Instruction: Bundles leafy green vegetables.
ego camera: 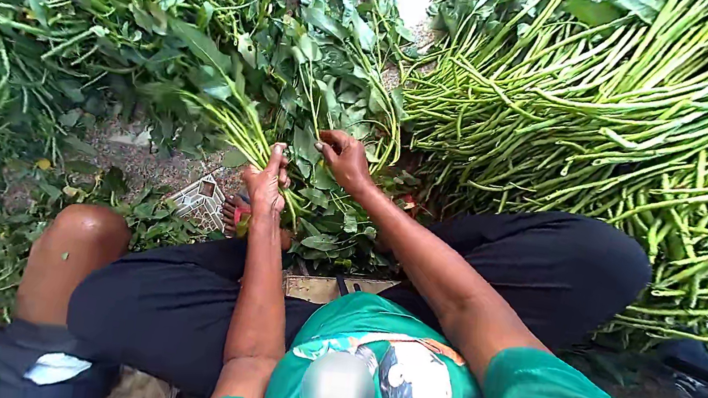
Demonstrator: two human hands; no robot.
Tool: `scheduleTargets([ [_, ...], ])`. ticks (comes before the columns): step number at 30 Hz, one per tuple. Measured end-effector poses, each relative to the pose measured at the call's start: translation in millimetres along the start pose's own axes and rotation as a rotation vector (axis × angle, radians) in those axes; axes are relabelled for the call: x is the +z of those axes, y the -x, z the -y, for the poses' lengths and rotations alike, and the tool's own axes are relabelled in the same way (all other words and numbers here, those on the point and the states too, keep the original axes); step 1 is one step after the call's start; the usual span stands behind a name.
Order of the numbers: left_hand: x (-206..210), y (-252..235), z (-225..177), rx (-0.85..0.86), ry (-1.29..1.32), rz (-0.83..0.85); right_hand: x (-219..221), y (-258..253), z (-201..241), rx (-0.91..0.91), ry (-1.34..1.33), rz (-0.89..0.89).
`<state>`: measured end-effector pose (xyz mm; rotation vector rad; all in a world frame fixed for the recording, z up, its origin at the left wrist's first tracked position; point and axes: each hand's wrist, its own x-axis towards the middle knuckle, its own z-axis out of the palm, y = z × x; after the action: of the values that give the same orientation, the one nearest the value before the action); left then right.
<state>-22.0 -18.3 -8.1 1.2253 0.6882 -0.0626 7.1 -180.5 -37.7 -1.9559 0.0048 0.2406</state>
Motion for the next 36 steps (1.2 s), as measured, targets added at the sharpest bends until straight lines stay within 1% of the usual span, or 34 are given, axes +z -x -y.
scheduleTargets([
  [3, -1.8, 3.3, 1.8, -0.078, -0.025, 0.030, 23.9, 26.7, 21.4, -0.205, 0.235, 0.072],
  [6, -6.2, 6.0, 3.1, -0.102, -0.109, 0.015, 35.1, 36.8, 31.3, -0.315, 0.413, 0.098],
  [8, -6.2, 8.6, 6.7, -0.058, -0.141, -0.015, 35.0, 38.9, 33.2, -0.360, 0.511, 0.102],
  [10, -4.6, 10.6, 10.7, 0.016, -0.170, -0.055, 33.3, 44.0, 36.7, -0.360, 0.589, 0.117],
  [11, -5.6, 9.3, 10.1, 0.048, -0.188, -0.064, 32.3, 49.3, 38.2, -0.333, 0.622, 0.137],
  [12, -8.5, 6.4, 6.6, 0.072, -0.200, -0.077, 29.4, 56.4, 40.9, -0.245, 0.656, 0.209],
  [14, -20.4, 0.1, -5.9, 0.089, -0.219, -0.070, 20.2, 67.8, 46.2, 0.042, 0.697, 0.433],
  [15, -26.3, -1.9, -11.5, 0.081, -0.222, -0.062, 15.0, 70.6, 44.6, 0.147, 0.692, 0.515],
  [16, -31.1, -3.3, -15.1, 0.074, -0.224, -0.053, 9.7, 72.8, 41.3, 0.181, 0.681, 0.536],
  [17, -34.1, -3.7, -17.3, 0.072, -0.224, -0.040, 4.8, 73.8, 38.0, 0.154, 0.659, 0.505],
  [19, -35.2, -3.5, -18.1, 0.072, -0.238, 0.009, 0.6, 69.7, 30.7, -0.047, 0.589, 0.360],
  [20, -34.1, -2.5, -16.9, 0.070, -0.249, 0.044, 1.4, 65.1, 28.9, -0.131, 0.537, 0.316],
  [21, -31.9, -1.2, -16.2, 0.060, -0.261, 0.077, 3.7, 60.0, 29.5, -0.171, 0.478, 0.315],
  [23, -27.5, 2.0, -15.8, 0.042, -0.252, 0.137, 13.9, 53.5, 32.0, -0.147, 0.357, 0.372],
  [25, -23.6, 4.1, -16.1, 0.053, -0.213, 0.155, 27.1, 51.6, 31.2, -0.087, 0.245, 0.400],
  [27, -22.3, 6.1, -14.8, 0.084, -0.174, 0.082, 34.2, 60.0, 32.8, -0.080, 0.221, 0.363],
  [29, -31.5, 12.5, -15.7, 0.113, -0.159, -0.012, 36.8, 79.6, 27.8, -0.154, 0.315, 0.323],
  [31, -48.4, 6.4, -18.9, 0.171, -0.131, -0.122, 31.8, 101.6, 15.6, -0.187, 0.453, 0.360],
  [32, -56.5, -2.0, -20.9, 0.210, -0.107, -0.182, 23.2, 107.8, 9.9, -0.125, 0.528, 0.444],
  [34, -67.0, -14.2, -26.7, 0.286, -0.064, -0.301, -1.8, 101.5, 2.1, 0.180, 0.624, 0.679],
  [35, -67.9, -16.3, -29.8, 0.319, -0.063, -0.339, -14.1, 91.1, -8.8, 0.283, 0.616, 0.700],
  [36, -65.4, -15.9, -31.6, 0.347, -0.074, -0.350, -25.1, 77.6, -23.8, 0.319, 0.585, 0.638],
])
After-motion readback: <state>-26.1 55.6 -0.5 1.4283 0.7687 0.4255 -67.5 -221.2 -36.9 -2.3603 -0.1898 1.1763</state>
